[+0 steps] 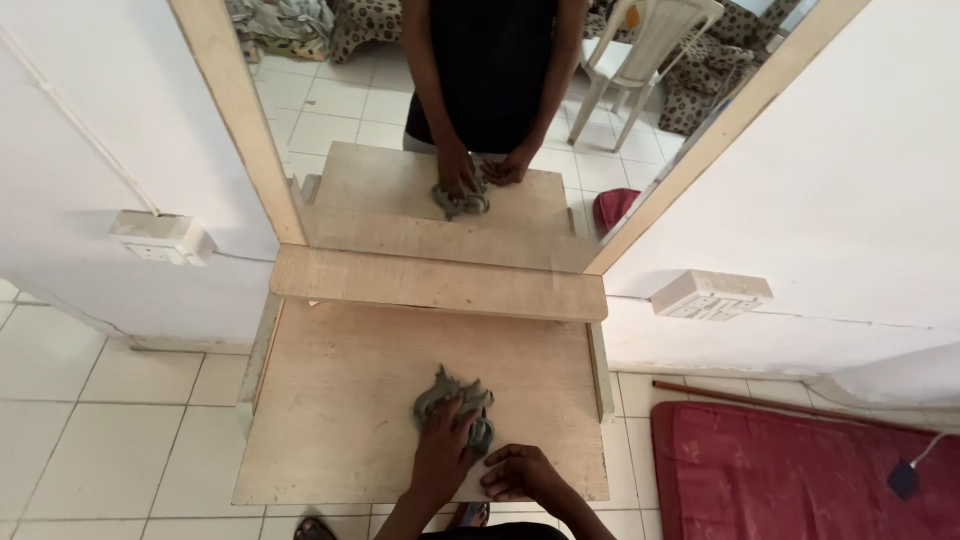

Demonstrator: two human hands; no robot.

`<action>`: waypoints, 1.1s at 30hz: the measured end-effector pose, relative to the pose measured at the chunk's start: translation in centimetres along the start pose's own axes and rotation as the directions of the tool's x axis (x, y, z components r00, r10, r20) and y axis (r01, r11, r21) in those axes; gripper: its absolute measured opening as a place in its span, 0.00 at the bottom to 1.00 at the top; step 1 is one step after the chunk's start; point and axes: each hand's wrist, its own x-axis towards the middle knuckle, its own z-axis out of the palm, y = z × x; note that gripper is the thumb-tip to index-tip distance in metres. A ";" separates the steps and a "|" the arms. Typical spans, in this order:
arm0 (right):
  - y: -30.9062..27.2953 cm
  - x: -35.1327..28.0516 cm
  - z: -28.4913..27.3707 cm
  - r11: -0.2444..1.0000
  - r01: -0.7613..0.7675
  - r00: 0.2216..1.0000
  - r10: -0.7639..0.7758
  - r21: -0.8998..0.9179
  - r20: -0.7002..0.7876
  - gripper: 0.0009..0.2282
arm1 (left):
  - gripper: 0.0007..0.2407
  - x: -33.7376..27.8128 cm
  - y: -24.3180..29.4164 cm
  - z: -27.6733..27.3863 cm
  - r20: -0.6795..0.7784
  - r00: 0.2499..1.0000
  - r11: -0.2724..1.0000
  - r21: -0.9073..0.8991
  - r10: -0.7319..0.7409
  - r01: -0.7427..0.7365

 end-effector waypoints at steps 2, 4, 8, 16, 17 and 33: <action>0.3 0.4 -0.2 1.000 0.013 1.000 -0.013 -0.009 0.010 0.13 | 0.28 -1.2 -0.1 -1.9 0.060 0.998 0.999 -0.039 -0.015 0.017; 0.6 0.7 -0.3 0.999 0.028 0.999 -0.027 -0.017 0.018 0.13 | 0.28 -2.6 -0.9 -3.9 0.120 0.992 0.996 -0.081 -0.024 0.034; 0.7 1.1 -0.5 1.000 0.002 1.000 -0.002 -0.009 -0.015 0.14 | 0.29 -5.3 -5.4 -7.6 -0.053 0.988 0.989 -0.041 -0.147 0.145; 2.4 2.2 0.4 0.996 0.067 0.990 -0.060 0.053 -0.128 0.12 | 0.28 -4.2 -12.2 -14.1 -0.188 0.929 0.932 0.120 -0.318 0.343; 2.3 1.9 1.0 0.996 0.073 0.979 -0.064 0.041 -0.196 0.11 | 0.28 -3.8 -13.0 -14.0 -0.238 0.937 0.942 0.156 -0.257 0.298; 2.4 0.1 12.4 0.950 0.273 0.897 -0.193 0.153 -0.398 0.25 | 0.38 0.3 -10.5 -7.9 0.625 0.775 0.971 -0.115 -0.092 0.208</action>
